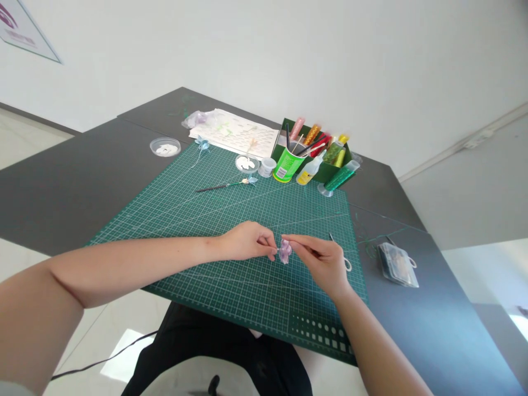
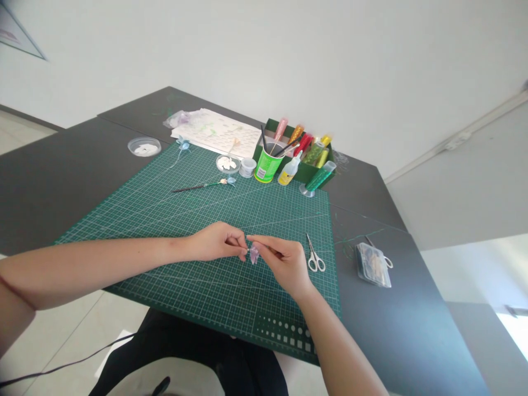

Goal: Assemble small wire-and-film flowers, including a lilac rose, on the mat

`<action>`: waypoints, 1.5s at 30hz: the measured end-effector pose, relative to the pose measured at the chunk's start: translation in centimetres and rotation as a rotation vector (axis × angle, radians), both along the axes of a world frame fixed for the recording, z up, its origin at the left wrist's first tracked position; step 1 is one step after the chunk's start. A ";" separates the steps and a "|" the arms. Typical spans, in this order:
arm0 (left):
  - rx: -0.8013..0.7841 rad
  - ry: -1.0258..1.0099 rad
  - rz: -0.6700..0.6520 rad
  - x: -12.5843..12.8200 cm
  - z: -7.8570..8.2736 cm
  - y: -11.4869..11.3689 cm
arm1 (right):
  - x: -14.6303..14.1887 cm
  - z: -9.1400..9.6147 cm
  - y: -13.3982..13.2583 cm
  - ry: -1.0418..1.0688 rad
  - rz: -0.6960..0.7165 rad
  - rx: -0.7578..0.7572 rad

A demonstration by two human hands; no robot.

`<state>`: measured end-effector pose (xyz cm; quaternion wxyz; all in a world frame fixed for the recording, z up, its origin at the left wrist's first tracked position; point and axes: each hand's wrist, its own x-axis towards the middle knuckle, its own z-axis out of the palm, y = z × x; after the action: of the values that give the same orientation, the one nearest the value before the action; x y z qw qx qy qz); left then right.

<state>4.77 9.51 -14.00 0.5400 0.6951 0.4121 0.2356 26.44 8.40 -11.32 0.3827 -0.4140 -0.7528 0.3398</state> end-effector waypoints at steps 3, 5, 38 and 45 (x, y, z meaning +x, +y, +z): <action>0.024 -0.023 -0.088 0.0 -0.3 -0.2 | 0.0 -0.3 0.4 -0.012 -0.021 -0.018; 0.035 -0.034 -0.120 -0.1 -0.4 -0.3 | 0.0 -0.6 0.6 -0.020 -0.030 -0.038; 0.084 -0.252 0.260 0.2 0.3 -0.6 | 1.3 -2.8 3.2 -0.210 0.091 -0.282; 0.092 -0.185 0.373 -0.2 -0.2 0.6 | 1.3 -2.3 3.0 -0.242 0.129 -0.266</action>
<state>4.54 10.11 -14.22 0.4902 0.6060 0.4712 0.4127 27.72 11.39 -13.59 0.2088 -0.4494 -0.7669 0.4078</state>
